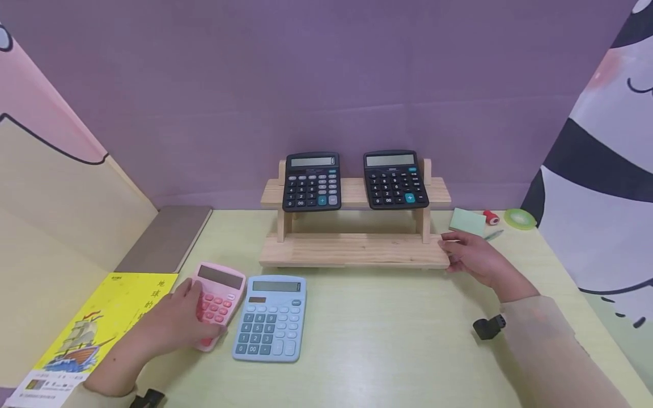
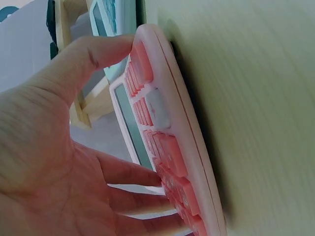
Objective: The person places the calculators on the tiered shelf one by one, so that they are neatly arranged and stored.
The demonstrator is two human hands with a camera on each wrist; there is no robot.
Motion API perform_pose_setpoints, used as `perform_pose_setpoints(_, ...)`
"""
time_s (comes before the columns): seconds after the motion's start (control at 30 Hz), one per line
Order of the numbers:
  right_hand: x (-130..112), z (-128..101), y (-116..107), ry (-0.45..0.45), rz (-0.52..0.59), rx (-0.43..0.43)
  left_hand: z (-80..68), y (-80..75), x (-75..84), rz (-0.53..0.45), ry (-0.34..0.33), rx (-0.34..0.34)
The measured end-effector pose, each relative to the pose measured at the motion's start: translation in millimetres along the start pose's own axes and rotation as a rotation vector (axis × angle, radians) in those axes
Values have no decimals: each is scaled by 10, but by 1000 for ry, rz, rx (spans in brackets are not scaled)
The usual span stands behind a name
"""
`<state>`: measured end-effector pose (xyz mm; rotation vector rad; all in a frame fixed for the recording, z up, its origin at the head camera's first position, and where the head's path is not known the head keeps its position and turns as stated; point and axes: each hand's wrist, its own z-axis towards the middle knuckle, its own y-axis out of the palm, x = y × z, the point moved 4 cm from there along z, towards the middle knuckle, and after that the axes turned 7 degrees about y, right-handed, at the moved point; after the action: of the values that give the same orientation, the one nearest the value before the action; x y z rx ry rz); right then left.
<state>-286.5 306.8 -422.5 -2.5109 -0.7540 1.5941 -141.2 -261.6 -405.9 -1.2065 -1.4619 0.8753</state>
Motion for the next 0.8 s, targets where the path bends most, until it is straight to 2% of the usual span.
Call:
perform_pose_setpoints(0.17, 6, 9, 1, -2, 3, -3, 27, -9, -12, 15, 32, 43)
perform_pose_setpoints(0.5, -10, 10, 7, 12, -4, -1, 68, -30, -10, 26, 50, 133)
perform_pose_setpoints(0.63, -16, 5, 6, 11, -5, -3, 48, -126, 138, -7, 83, 170)
perform_pose_setpoints(0.8, -13, 4, 11, 6, -1, -1, 68, -240, 479, -17, 143, 212)
